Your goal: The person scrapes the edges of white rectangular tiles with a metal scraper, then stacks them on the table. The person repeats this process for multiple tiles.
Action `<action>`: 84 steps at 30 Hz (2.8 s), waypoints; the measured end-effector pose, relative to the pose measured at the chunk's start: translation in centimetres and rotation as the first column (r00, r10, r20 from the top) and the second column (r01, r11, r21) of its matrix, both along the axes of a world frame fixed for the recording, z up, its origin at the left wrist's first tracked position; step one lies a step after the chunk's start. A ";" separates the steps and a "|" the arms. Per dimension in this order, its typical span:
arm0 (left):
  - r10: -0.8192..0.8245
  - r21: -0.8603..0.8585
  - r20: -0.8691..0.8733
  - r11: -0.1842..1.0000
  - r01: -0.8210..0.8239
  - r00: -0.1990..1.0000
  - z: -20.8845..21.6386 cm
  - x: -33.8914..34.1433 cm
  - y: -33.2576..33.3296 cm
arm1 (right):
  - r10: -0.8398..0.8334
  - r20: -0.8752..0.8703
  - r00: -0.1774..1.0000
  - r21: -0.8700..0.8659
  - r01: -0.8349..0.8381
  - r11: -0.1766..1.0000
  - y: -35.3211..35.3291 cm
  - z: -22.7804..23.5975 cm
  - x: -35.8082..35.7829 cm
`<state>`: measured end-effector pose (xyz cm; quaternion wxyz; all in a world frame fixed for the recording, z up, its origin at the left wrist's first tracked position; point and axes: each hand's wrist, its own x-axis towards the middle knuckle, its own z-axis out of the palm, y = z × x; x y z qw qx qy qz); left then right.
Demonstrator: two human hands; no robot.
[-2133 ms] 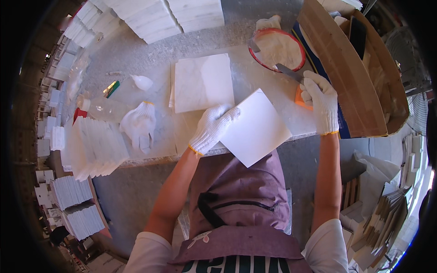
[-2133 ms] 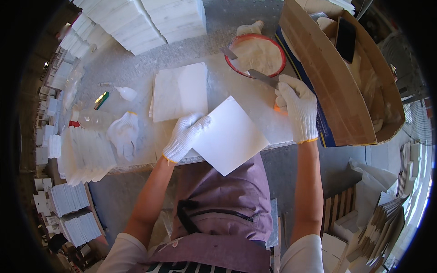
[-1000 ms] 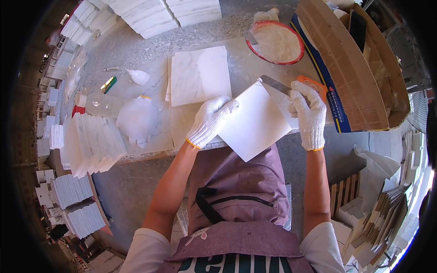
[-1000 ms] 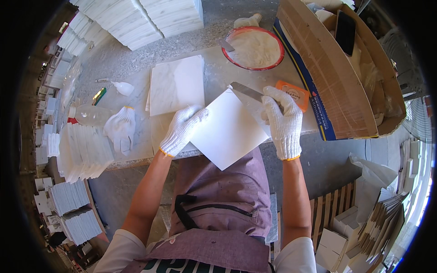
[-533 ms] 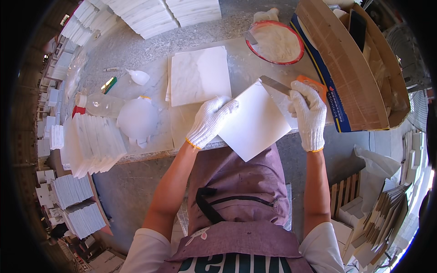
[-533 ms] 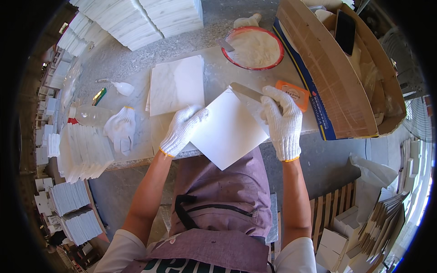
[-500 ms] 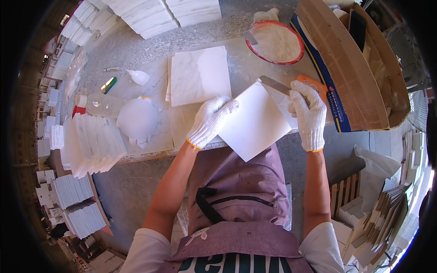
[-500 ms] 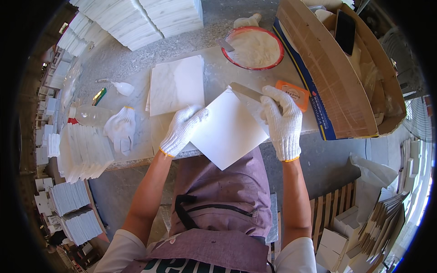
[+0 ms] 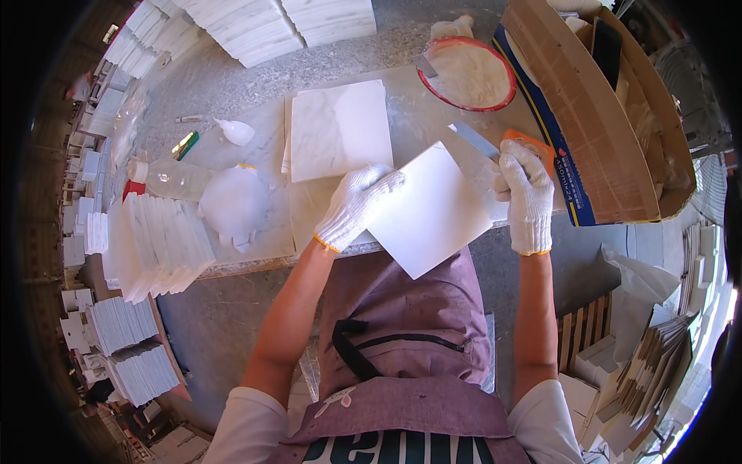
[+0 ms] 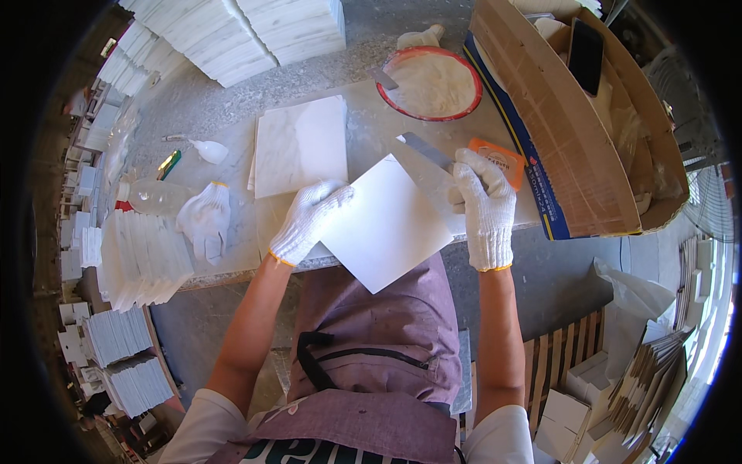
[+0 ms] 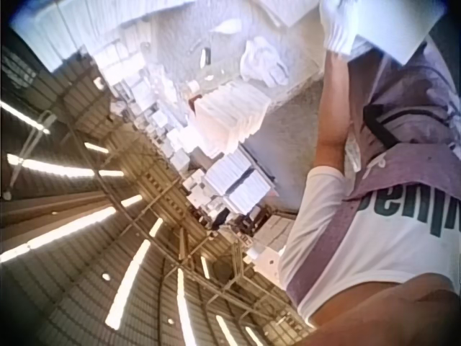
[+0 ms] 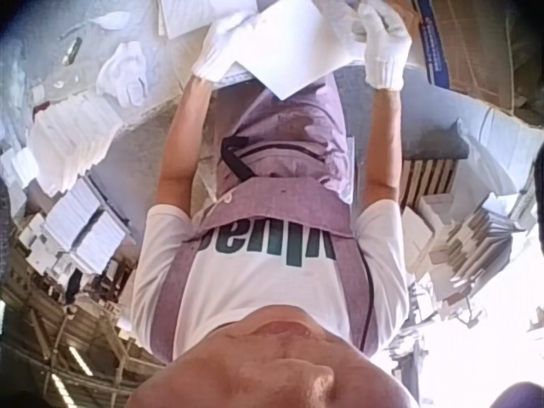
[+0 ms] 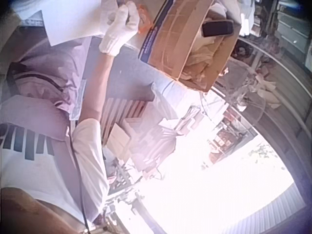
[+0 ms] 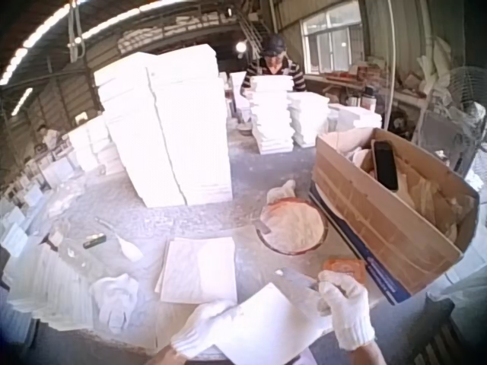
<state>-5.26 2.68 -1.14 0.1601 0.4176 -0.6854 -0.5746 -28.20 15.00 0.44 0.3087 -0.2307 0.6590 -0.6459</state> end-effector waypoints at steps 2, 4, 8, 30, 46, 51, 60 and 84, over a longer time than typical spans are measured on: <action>0.019 0.041 -0.025 0.999 -0.018 1.000 0.3 -0.1 0.1 | 0.013 0.011 1.000 0.000 -0.013 1.000 0.1 -0.1 0.1; 0.055 0.100 -0.048 0.994 -0.050 0.997 0.8 -0.2 0.2 | 0.047 0.017 0.999 0.009 -0.047 0.999 0.2 -0.2 0.4; 0.055 0.134 -0.072 0.990 -0.045 0.996 0.8 -0.1 0.1 | 0.066 0.050 0.997 0.011 -0.066 0.998 -0.1 0.1 1.1; 0.029 0.180 -0.052 0.983 -0.019 0.998 0.8 0.0 -0.2 | -0.094 -0.068 0.993 -0.053 0.090 0.994 1.1 1.7 -1.4; -0.009 0.151 -0.036 0.988 0.014 0.999 0.3 -0.1 -0.6 | 0.305 -0.891 0.337 0.333 0.027 0.943 -7.7 3.7 -6.4; -0.030 0.018 0.084 0.999 0.028 0.996 -0.9 -0.1 -0.5 | 0.156 -0.865 0.476 0.177 0.000 0.984 -7.4 8.4 -0.6; 0.016 -0.541 -0.071 0.839 -0.052 0.997 -6.8 -0.8 0.0 | 0.515 -0.778 0.359 0.232 -0.598 0.767 -15.0 5.5 12.5; -0.245 -0.114 -0.160 0.967 0.229 0.956 -21.3 -6.5 0.3 | 0.478 -0.785 0.393 0.235 -0.525 0.818 -26.5 2.7 24.9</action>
